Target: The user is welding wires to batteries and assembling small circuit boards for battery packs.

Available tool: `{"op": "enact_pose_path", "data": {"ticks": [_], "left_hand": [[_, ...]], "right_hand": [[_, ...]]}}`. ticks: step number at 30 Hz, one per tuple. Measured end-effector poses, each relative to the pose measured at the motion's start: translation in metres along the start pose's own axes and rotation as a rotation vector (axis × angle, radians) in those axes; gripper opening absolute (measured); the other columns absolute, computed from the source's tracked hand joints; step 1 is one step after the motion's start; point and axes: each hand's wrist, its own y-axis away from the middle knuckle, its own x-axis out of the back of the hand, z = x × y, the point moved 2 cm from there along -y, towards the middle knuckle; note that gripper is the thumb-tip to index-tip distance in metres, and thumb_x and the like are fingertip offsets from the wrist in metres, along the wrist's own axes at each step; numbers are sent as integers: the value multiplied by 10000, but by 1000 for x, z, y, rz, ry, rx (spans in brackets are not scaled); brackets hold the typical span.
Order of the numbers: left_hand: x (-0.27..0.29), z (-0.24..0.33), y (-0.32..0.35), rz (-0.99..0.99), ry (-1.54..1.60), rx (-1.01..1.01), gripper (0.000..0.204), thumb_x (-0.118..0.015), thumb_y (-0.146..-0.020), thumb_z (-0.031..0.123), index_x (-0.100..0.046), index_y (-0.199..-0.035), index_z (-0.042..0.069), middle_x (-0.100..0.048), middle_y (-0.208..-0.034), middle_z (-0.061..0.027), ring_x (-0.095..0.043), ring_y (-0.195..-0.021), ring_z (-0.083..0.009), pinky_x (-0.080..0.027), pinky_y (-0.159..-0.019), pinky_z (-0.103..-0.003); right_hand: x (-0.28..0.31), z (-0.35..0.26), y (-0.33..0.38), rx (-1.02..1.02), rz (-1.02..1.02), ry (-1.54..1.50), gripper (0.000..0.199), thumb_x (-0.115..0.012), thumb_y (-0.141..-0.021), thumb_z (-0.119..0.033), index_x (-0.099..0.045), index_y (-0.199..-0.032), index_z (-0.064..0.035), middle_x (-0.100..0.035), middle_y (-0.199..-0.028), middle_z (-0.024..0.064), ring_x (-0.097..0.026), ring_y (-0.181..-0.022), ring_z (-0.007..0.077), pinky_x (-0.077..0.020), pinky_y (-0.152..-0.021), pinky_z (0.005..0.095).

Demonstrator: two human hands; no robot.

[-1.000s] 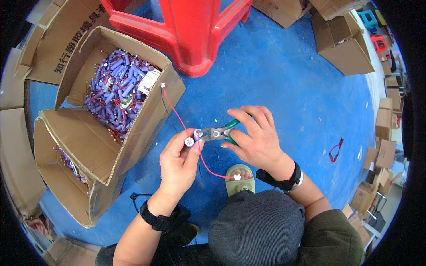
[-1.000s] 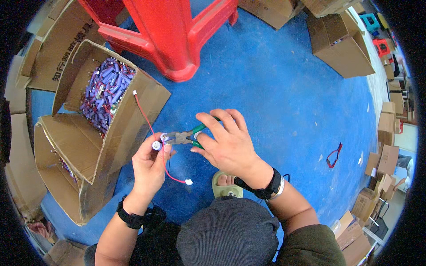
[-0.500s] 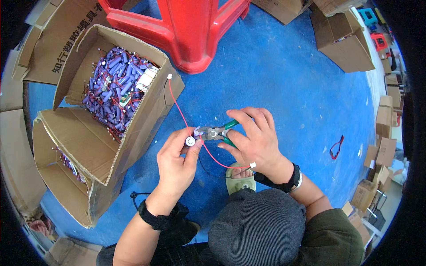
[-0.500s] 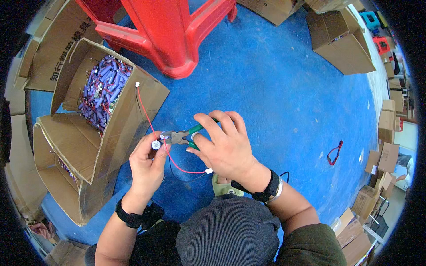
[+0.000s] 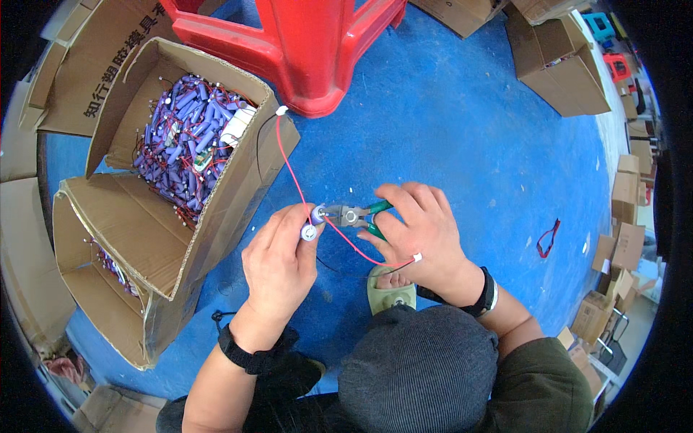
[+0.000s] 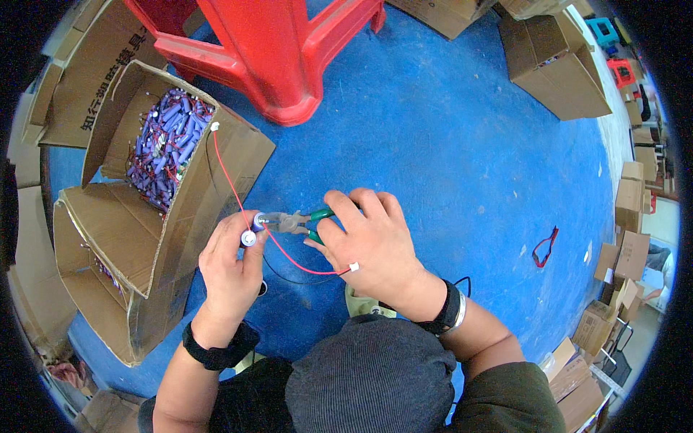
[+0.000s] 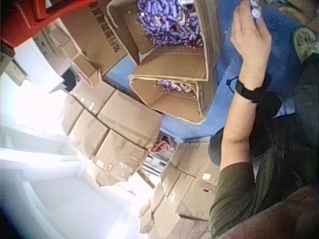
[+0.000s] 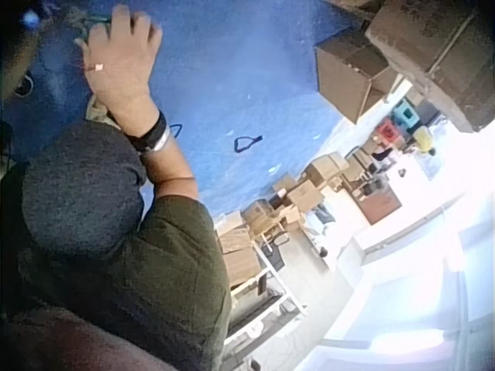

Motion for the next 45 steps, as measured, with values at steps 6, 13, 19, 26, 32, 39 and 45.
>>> {"op": "enact_pose_path", "data": {"ticks": [6, 13, 19, 26, 32, 39, 45], "left_hand": [[5, -3, -3, -20, -43, -132, 177, -612, -705, 21, -564, -875, 32, -585, -802, -117, -587, -702, -258, -469, -604, -311], [15, -6, -9, -261, 57, -140, 164, -615, -704, 23, -567, -860, 23, -577, -765, -113, -575, -660, -246, -459, -579, -294], [8, -2, -3, -296, 285, 29, 175, -627, -738, 79, -571, -894, 22, -590, -794, -85, -574, -625, -209, -463, -548, -280], [3, -17, 4, -145, 340, 336, 197, -627, -759, 92, -572, -932, 14, -592, -790, -101, -563, -604, -174, -451, -544, -262], [-4, -11, 0, -66, 115, 264, 176, -617, -763, 98, -573, -916, 24, -587, -780, -115, -565, -597, -213, -453, -545, -282], [-6, -8, 1, -55, 24, 194, 169, -608, -756, 99, -567, -911, 47, -592, -804, -109, -584, -651, -264, -466, -567, -329], [-4, -7, 7, -70, -47, 88, 190, -597, -741, 81, -561, -925, 53, -594, -828, -89, -589, -686, -274, -477, -579, -337]], "right_hand": [[-8, 5, 6, 43, -48, -127, 269, -623, -705, -325, -533, -652, -77, -558, -857, 29, -546, -703, 194, -426, -546, 328], [-24, 23, 12, -76, -475, -984, 386, -561, -800, -382, -541, -658, -23, -557, -673, 73, -539, -542, 186, -433, -485, 274], [-23, 38, 15, -512, -380, -1749, 380, -559, -816, -361, -569, -790, 18, -589, -736, 107, -558, -637, 168, -435, -585, 262], [-12, 44, 17, -159, -273, -168, 326, -653, -693, -315, -580, -702, 3, -568, -976, 165, -552, -858, 315, -440, -723, 401], [35, 60, 17, -337, 258, -141, 255, -683, -686, -228, -558, -680, -6, -564, -987, 171, -551, -872, 322, -445, -747, 364], [8, 16, -9, -78, -372, -581, 387, -610, -739, -376, -544, -657, -3, -563, -956, 166, -544, -845, 348, -446, -711, 399], [-7, 11, -10, -5, -367, -584, 357, -671, -699, -314, -517, -628, 0, -559, -948, 162, -536, -831, 331, -421, -716, 381]]}}
